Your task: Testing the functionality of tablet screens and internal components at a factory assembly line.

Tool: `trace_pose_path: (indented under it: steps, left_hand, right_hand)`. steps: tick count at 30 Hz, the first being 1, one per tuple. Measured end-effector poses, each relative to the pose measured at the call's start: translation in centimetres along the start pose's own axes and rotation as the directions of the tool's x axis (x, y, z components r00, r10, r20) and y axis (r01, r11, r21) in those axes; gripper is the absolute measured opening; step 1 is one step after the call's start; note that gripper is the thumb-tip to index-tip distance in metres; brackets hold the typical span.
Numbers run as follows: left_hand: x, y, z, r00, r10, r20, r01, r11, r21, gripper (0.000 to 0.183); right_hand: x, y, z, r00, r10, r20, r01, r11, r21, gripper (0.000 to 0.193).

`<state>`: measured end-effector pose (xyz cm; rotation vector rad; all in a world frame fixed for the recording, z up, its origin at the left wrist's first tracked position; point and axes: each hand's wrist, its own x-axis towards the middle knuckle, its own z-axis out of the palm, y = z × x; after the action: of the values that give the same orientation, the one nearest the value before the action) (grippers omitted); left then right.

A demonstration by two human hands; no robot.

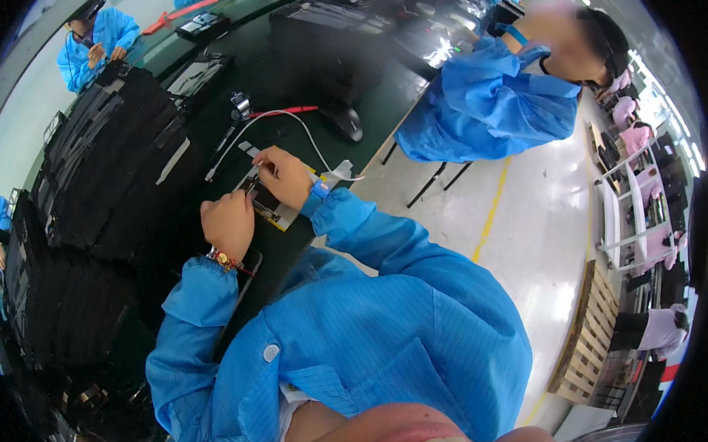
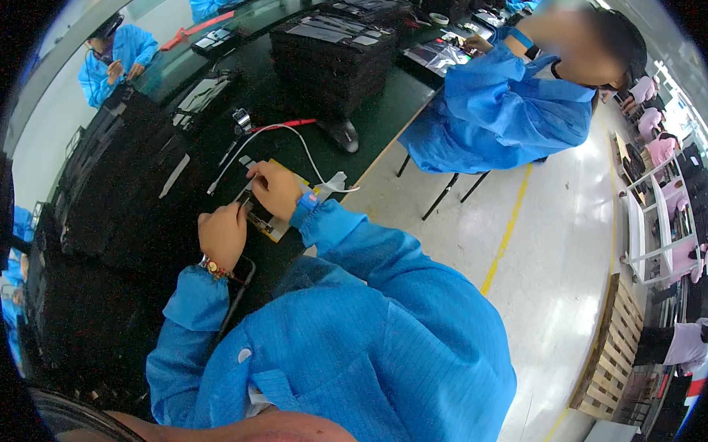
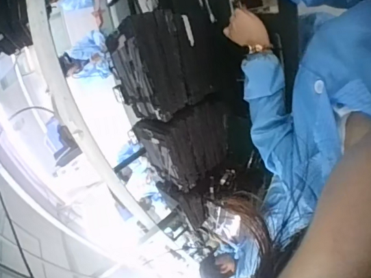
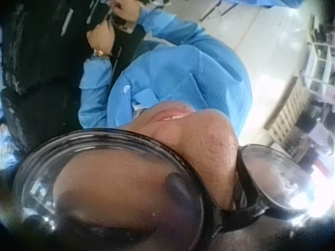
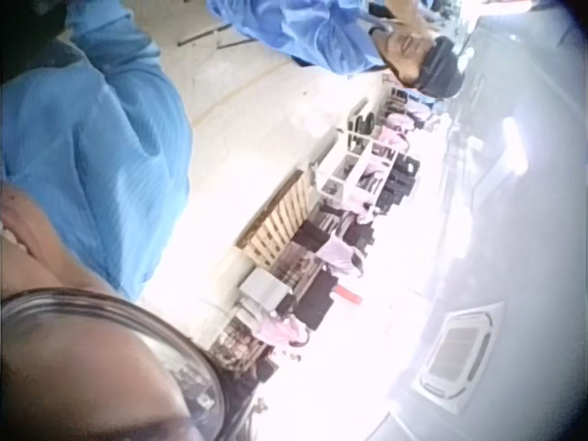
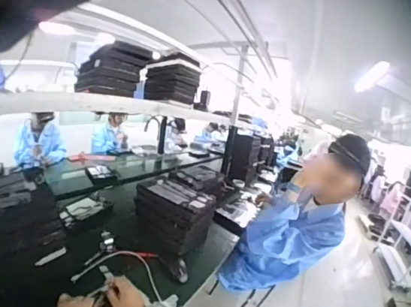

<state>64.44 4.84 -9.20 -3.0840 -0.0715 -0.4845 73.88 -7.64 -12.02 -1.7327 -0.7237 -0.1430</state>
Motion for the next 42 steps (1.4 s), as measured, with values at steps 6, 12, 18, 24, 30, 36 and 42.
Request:
trace_pose_path:
  steps: [6, 12, 18, 24, 30, 36, 42]
  left_hand:
    - [0.0, 0.1, -0.2, 1.000, -0.024, -0.017, 0.024, 1.000, -0.017, 0.017]
    - [1.8, 1.0, 0.3, 0.999, -0.011, 0.035, 0.010, 1.000, 0.025, 0.015]
    - [2.5, 1.3, -0.2, 0.998, -0.009, 0.062, 0.007, 1.000, 0.020, 0.013]
    - [1.5, 0.5, 0.4, 0.999, -0.029, 0.021, 0.030, 0.998, -0.056, 0.011]
    - [0.2, 0.3, 0.3, 0.984, -0.096, 0.152, 0.110, 0.990, -0.088, 0.011]
    - [-3.1, -2.5, 4.0, 0.916, -0.191, -0.352, 0.101, 0.961, -0.258, 0.015]
    - [-7.6, -2.6, 4.8, 0.864, -0.465, -0.194, 0.451, 0.885, -0.118, 0.015]
  right_hand:
    - [0.0, 0.2, 0.5, 0.997, -0.025, 0.074, 0.026, 1.000, -0.014, 0.019]
    - [0.0, 0.3, 0.2, 0.991, -0.013, 0.136, 0.010, 1.000, 0.026, 0.025]
    - [0.3, 0.5, 0.0, 0.984, -0.024, 0.176, 0.026, 1.000, -0.008, 0.026]
    - [-0.2, 0.3, 0.5, 0.972, -0.021, 0.234, 0.024, 1.000, -0.010, 0.026]
    - [0.1, -3.6, 0.8, 0.968, -0.171, 0.181, 0.182, 0.982, -0.044, 0.015]
    - [4.0, -15.8, 5.3, 0.241, -0.536, 0.809, 0.170, 0.844, 0.509, 0.025]
    - [-1.3, -26.3, 15.8, -0.331, -0.697, 0.636, 0.015, 0.671, 0.742, 0.030]
